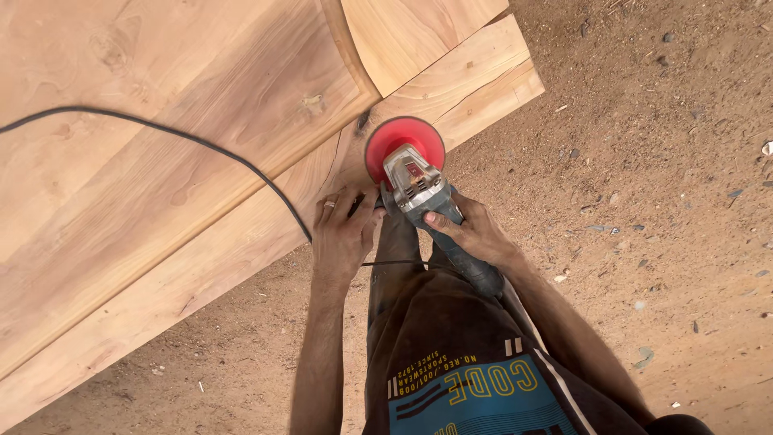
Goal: The person uses a handheld electric sander to smooth the surface of a large wooden panel with a curved design. The sander is moved systematically across the panel's surface and along its edges.
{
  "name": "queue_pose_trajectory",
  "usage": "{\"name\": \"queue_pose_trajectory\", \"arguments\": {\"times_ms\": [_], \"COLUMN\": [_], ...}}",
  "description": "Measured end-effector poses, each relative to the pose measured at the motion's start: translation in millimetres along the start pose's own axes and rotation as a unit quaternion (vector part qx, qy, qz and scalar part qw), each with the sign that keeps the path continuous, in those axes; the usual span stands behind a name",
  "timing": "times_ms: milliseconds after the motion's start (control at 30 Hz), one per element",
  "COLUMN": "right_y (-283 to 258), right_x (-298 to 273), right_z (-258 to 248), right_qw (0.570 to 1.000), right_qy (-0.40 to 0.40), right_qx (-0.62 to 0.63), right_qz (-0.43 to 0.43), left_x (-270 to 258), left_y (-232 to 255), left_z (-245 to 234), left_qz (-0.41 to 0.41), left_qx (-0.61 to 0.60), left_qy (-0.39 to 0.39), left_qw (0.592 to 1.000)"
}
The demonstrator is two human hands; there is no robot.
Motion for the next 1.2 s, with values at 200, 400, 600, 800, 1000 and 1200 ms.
{"name": "queue_pose_trajectory", "arguments": {"times_ms": [200,400,600,800,1000,1200], "right_y": [15.0,5.8,1.4,-13.3,-2.7,-4.8], "right_x": [9.9,16.3,19.9,13.0,-17.2,-107.1], "right_z": [-17.4,-43.1,-34.1,18.1,86.2,102.3], "right_qw": [0.989,0.956,0.910,0.911,0.903,0.833], "right_qy": [0.049,0.179,0.238,0.227,0.302,0.405], "right_qx": [0.130,0.221,0.334,0.342,0.296,0.357], "right_qz": [0.044,-0.071,0.065,0.053,0.077,0.118], "left_x": [57.6,143.6,192.1,171.8,122.0,45.0], "left_y": [11.4,52.6,63.8,30.0,-4.6,-11.3], "left_z": [24.1,51.9,75.6,47.0,17.2,-13.4], "left_qz": [0.079,0.228,0.312,0.304,0.297,0.278], "left_qx": [0.007,-0.019,-0.040,-0.036,-0.075,-0.226], "left_qy": [-0.063,-0.121,-0.151,-0.189,-0.178,-0.053], "left_qw": [0.995,0.966,0.937,0.933,0.935,0.932]}}
Point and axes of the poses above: each hand's wrist, its own x-axis towards the middle knuckle, its own z-axis out of the palm, y = z × x, the point moved 4 cm from there along x, towards the middle knuckle, and after that the axes turned 11 degrees about y, right-handed, at the moved point
